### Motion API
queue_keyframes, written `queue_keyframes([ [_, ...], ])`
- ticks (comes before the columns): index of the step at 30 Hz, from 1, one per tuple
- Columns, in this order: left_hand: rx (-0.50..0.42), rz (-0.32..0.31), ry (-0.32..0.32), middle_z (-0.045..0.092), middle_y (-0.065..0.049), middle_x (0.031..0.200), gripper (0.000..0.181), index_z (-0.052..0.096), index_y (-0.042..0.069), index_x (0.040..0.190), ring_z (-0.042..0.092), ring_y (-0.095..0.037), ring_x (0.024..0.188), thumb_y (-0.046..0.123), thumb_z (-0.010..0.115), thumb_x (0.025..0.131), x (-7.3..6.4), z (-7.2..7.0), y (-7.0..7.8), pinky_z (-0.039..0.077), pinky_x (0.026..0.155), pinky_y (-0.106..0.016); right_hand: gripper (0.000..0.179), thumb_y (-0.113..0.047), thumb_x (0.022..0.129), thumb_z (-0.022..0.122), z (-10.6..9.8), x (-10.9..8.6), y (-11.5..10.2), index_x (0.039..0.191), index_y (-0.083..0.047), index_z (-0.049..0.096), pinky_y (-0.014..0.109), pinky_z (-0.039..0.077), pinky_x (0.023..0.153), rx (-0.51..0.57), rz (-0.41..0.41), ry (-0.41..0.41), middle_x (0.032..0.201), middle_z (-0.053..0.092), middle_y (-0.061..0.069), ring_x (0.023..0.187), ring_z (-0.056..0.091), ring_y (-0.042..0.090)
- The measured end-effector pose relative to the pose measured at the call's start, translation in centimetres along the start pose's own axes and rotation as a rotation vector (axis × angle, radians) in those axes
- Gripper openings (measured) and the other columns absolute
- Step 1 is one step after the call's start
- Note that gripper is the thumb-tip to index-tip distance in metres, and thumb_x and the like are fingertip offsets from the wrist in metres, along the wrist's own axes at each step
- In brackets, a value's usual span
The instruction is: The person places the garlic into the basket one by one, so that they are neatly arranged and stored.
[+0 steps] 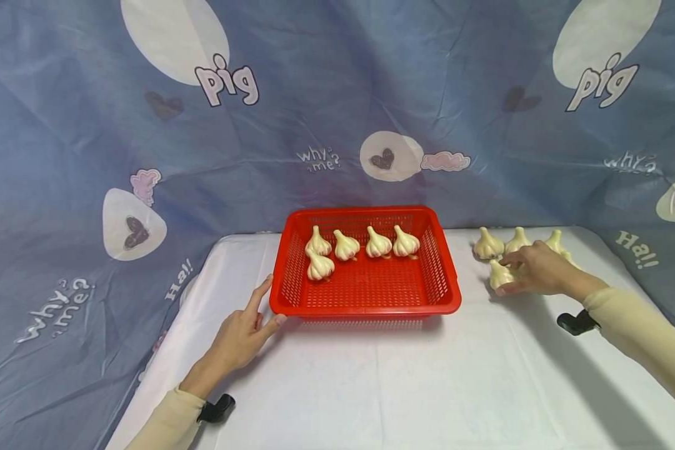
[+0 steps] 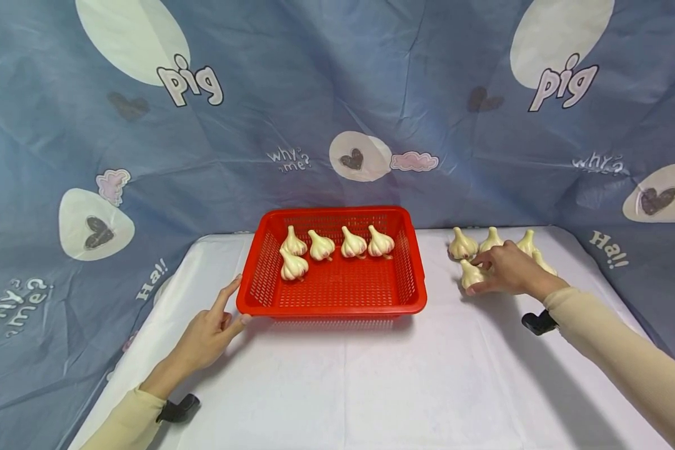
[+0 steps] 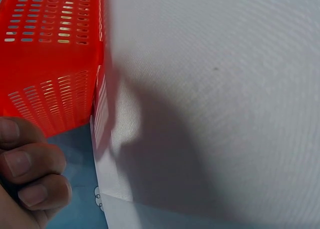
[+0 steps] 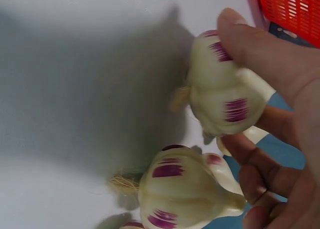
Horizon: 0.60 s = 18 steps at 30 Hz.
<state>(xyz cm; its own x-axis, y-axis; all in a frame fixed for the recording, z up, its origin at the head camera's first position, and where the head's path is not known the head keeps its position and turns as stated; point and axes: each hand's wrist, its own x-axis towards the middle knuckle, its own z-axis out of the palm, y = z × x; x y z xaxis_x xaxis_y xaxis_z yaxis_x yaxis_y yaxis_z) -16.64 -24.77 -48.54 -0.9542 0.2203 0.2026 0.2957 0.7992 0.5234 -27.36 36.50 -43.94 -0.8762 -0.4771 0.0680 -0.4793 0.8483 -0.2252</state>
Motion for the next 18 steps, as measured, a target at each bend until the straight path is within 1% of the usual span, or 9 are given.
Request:
queue_keyframes([
  [3,0.004,-0.001,0.0,0.034,0.015,0.055,0.081,0.028,0.029,0.168,0.028,-0.001,0.048,0.042,0.071,0.101,0.0,0.0,0.0,0.027,0.049,-0.024,0.065,-0.052,0.068,0.097,0.2,0.0,0.0,0.11,-0.004,0.082,0.042,0.046,0.077,0.018,0.016,0.009,0.076,0.071,-0.009,0.074,0.056,0.013],
  [4,0.006,0.001,0.002,0.034,0.015,0.055,0.081,0.028,0.029,0.168,0.028,-0.001,0.048,0.042,0.071,0.101,0.0,0.0,0.0,0.027,0.049,-0.024,0.065,-0.051,0.069,0.097,0.3,0.0,0.0,0.11,-0.004,0.082,0.042,0.047,0.076,0.028,0.021,0.011,0.076,0.071,-0.009,0.074,0.057,0.013],
  [7,0.007,0.005,0.003,0.034,0.016,0.054,0.081,0.028,0.028,0.168,0.028,-0.001,0.048,0.042,0.072,0.1,0.0,0.0,-0.1,0.028,0.049,-0.024,0.067,-0.052,0.069,0.097,0.6,-0.1,0.0,0.113,-0.004,0.081,0.04,0.05,0.076,0.051,0.044,0.0,0.082,0.074,-0.007,0.078,0.061,0.012],
  [9,0.006,0.007,0.004,0.034,0.016,0.055,0.081,0.029,0.028,0.168,0.028,-0.001,0.048,0.043,0.072,0.1,0.1,0.0,-0.1,0.028,0.049,-0.024,0.068,-0.05,0.07,0.098,0.9,-0.2,0.0,0.115,-0.003,0.08,0.037,0.051,0.073,0.061,0.038,0.006,0.087,0.074,-0.005,0.077,0.061,0.011],
  [12,0.006,0.008,0.004,0.034,0.016,0.055,0.081,0.029,0.028,0.168,0.028,-0.001,0.048,0.043,0.072,0.1,0.1,0.0,-0.1,0.028,0.049,-0.024,0.068,-0.048,0.07,0.098,1.1,-0.4,-0.1,0.117,-0.003,0.079,0.032,0.047,0.067,0.05,0.015,0.026,0.083,0.066,-0.004,0.072,0.053,0.007],
  [15,0.006,0.005,0.003,0.034,0.016,0.055,0.082,0.029,0.029,0.168,0.028,-0.001,0.048,0.043,0.072,0.1,0.0,0.0,-0.1,0.028,0.049,-0.024,0.067,-0.047,0.069,0.098,1.3,-0.5,-0.1,0.116,-0.003,0.08,0.03,0.045,0.066,0.036,-0.009,0.052,0.083,0.062,-0.003,0.071,0.05,0.005],
  [18,0.006,-0.001,0.001,0.034,0.015,0.055,0.082,0.028,0.03,0.168,0.029,-0.001,0.048,0.043,0.072,0.1,0.0,0.0,-0.1,0.028,0.049,-0.025,0.065,-0.044,0.07,0.098,1.3,-0.6,-0.1,0.116,-0.003,0.08,0.03,0.046,0.066,0.047,-0.019,0.066,0.083,0.063,-0.002,0.07,0.052,0.003],
])
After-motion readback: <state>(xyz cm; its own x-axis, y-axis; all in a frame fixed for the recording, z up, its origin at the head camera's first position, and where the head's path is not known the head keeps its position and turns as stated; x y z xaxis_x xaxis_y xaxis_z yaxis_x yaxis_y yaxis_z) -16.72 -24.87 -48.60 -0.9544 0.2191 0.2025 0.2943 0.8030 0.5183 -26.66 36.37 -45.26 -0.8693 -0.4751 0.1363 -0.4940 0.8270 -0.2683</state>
